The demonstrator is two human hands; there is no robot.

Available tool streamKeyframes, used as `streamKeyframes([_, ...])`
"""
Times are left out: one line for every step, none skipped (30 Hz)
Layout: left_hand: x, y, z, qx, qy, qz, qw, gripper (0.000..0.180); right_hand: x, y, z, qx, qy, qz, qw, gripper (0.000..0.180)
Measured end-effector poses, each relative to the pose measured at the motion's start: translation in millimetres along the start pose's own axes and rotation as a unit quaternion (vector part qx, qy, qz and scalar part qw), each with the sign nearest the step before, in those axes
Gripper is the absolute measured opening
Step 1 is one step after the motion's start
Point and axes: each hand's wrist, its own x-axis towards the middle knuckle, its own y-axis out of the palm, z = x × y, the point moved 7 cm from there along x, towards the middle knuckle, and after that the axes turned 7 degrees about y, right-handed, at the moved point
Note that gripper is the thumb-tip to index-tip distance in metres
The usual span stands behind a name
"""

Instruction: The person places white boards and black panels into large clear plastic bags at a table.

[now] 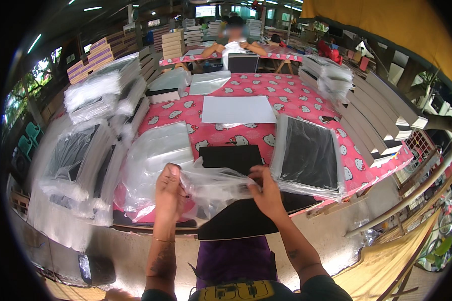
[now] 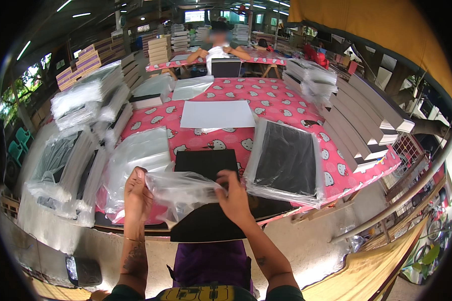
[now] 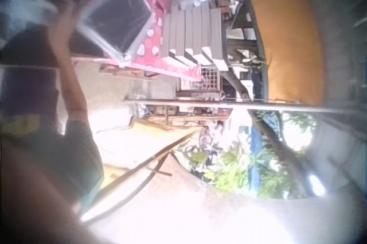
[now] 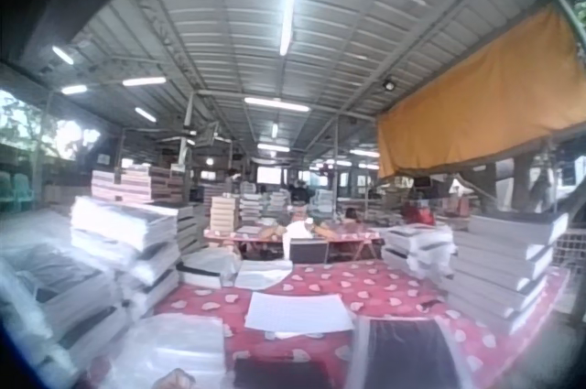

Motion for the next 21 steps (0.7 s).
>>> streamKeyframes([-3.0,0.0,-2.8,0.051,0.036,-0.002,0.998,0.027,5.6,-2.3,-9.6,0.043,0.015,-0.024,0.999,0.024])
streamKeyframes([-5.7,-2.1,-5.3,0.103,0.070,-0.004,0.992,0.026,8.7,-6.6,-15.9,0.086,0.030,-0.049,0.995,0.023])
streamKeyframes([-9.6,-8.9,-9.2,0.199,0.117,-0.014,0.973,0.025,5.6,4.8,-26.3,0.324,0.170,0.071,0.928,0.027])
streamKeyframes([-9.7,-19.8,-1.8,0.234,0.091,-0.029,0.968,0.025,3.1,7.9,-10.1,0.471,0.147,0.136,0.859,0.026])
streamKeyframes([-8.4,-35.3,5.9,0.268,0.065,-0.044,0.960,0.024,-0.2,9.1,9.1,0.603,0.122,0.197,0.763,0.026])
streamKeyframes([-6.5,-52.1,16.9,0.298,0.035,-0.054,0.952,0.024,-5.5,4.4,25.3,0.717,0.096,0.246,0.645,0.025])
streamKeyframes([0.6,-65.4,28.8,0.288,-0.080,-0.023,0.954,0.018,-7.2,4.0,31.9,0.707,0.118,0.283,0.637,0.018])
streamKeyframes([3.2,-63.0,19.3,0.250,-0.020,-0.003,0.968,0.029,-8.4,6.6,38.0,0.546,0.064,0.306,0.777,0.015])
streamKeyframes([7.4,-45.0,-1.9,0.206,0.040,0.023,0.977,0.042,-8.1,7.5,40.4,0.355,0.005,0.310,0.882,0.012])
streamKeyframes([10.6,-24.9,-28.5,0.161,0.105,0.049,0.980,0.056,-6.0,8.5,46.9,0.145,-0.059,0.298,0.942,0.010])
streamKeyframes([7.2,14.5,-46.3,0.263,0.177,0.173,0.933,0.071,-9.5,13.8,61.5,0.045,-0.091,0.315,0.943,0.009])
streamKeyframes([1.1,38.7,-46.7,0.308,0.182,0.247,0.901,0.076,-12.7,19.9,78.9,0.019,-0.118,0.330,0.936,0.011])
streamKeyframes([-7.7,59.6,-48.5,0.348,0.191,0.315,0.862,0.081,-15.7,27.2,96.1,-0.007,-0.146,0.349,0.926,0.013])
streamKeyframes([-9.6,68.8,-34.5,0.327,0.140,0.346,0.868,0.077,-18.1,32.7,109.1,-0.032,-0.173,0.367,0.913,0.015])
streamKeyframes([-9.6,73.7,-20.4,0.299,0.091,0.379,0.871,0.073,-12.3,29.3,105.5,-0.165,-0.155,0.333,0.915,0.020])
streamKeyframes([-2.0,67.1,-20.5,0.295,0.084,0.395,0.866,0.064,-4.0,16.4,91.7,-0.263,-0.132,0.258,0.920,0.024])
streamKeyframes([7.8,53.6,-23.2,0.291,0.077,0.411,0.860,0.056,4.3,-0.8,70.4,-0.356,-0.106,0.178,0.911,0.027])
streamKeyframes([13.9,47.4,-24.4,0.290,0.068,0.430,0.852,0.049,11.8,-20.1,55.6,-0.439,-0.077,0.093,0.890,0.031])
streamKeyframes([9.6,55.3,-37.8,0.373,0.134,0.394,0.829,0.035,14.5,-34.7,49.5,-0.463,-0.055,0.075,0.882,0.039])
streamKeyframes([10.6,53.9,-37.0,0.463,0.191,0.355,0.789,0.035,16.8,-47.4,44.8,-0.485,-0.032,0.056,0.872,0.047])
streamKeyframes([9.0,48.4,-33.7,0.549,0.240,0.305,0.740,0.036,17.6,-55.3,48.1,-0.454,-0.039,0.024,0.890,0.051])
